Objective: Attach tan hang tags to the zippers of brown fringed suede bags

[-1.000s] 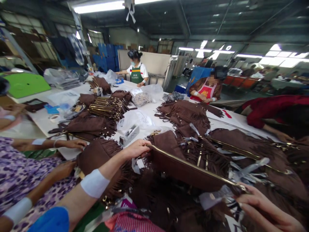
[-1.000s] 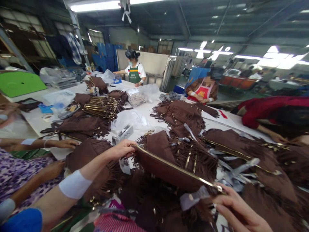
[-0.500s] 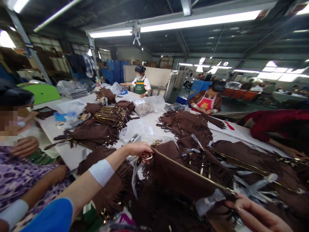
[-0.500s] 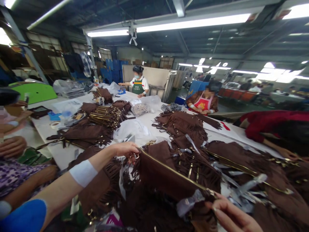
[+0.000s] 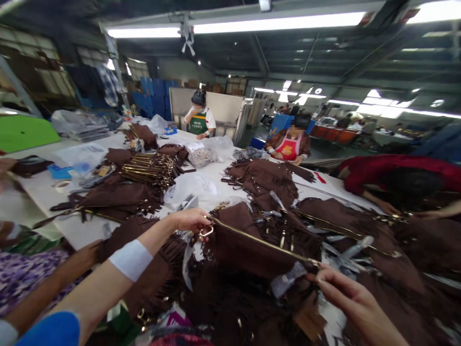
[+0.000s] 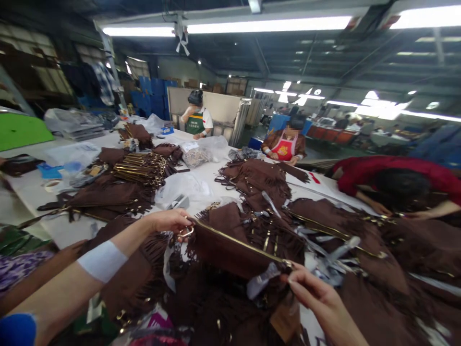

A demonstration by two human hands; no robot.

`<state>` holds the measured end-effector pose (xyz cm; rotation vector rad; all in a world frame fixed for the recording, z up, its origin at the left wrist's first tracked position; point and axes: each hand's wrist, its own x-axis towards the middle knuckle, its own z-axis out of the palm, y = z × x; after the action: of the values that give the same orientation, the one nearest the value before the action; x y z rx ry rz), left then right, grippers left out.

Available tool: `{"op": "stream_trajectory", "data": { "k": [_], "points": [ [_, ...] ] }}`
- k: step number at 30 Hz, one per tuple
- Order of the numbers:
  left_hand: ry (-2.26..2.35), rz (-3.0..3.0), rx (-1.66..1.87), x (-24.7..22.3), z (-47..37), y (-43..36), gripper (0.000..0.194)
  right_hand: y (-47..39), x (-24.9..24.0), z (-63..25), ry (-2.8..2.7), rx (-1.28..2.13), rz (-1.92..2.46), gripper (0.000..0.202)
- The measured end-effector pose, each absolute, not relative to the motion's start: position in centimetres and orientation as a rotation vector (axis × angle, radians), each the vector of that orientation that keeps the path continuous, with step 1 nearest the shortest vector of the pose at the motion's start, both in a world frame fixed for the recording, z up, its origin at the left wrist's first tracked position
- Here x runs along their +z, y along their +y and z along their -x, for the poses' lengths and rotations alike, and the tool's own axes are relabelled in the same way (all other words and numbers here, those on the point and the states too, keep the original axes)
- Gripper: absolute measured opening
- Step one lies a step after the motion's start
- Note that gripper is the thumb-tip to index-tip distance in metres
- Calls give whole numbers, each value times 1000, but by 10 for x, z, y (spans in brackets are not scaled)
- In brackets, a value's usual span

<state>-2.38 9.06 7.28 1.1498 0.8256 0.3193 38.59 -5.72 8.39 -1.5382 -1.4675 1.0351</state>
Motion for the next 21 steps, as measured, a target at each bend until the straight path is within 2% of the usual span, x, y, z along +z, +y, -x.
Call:
{"op": "stream_trajectory", "data": {
  "k": [12, 21],
  "points": [
    [853, -1115, 316, 66, 33, 96, 20, -57, 79, -379, -1420, 1130, 1513, 33],
    [853, -1003, 367, 43, 37, 101, 22, -43, 42, -402, -1364, 1171, 1541, 34]
  ]
}}
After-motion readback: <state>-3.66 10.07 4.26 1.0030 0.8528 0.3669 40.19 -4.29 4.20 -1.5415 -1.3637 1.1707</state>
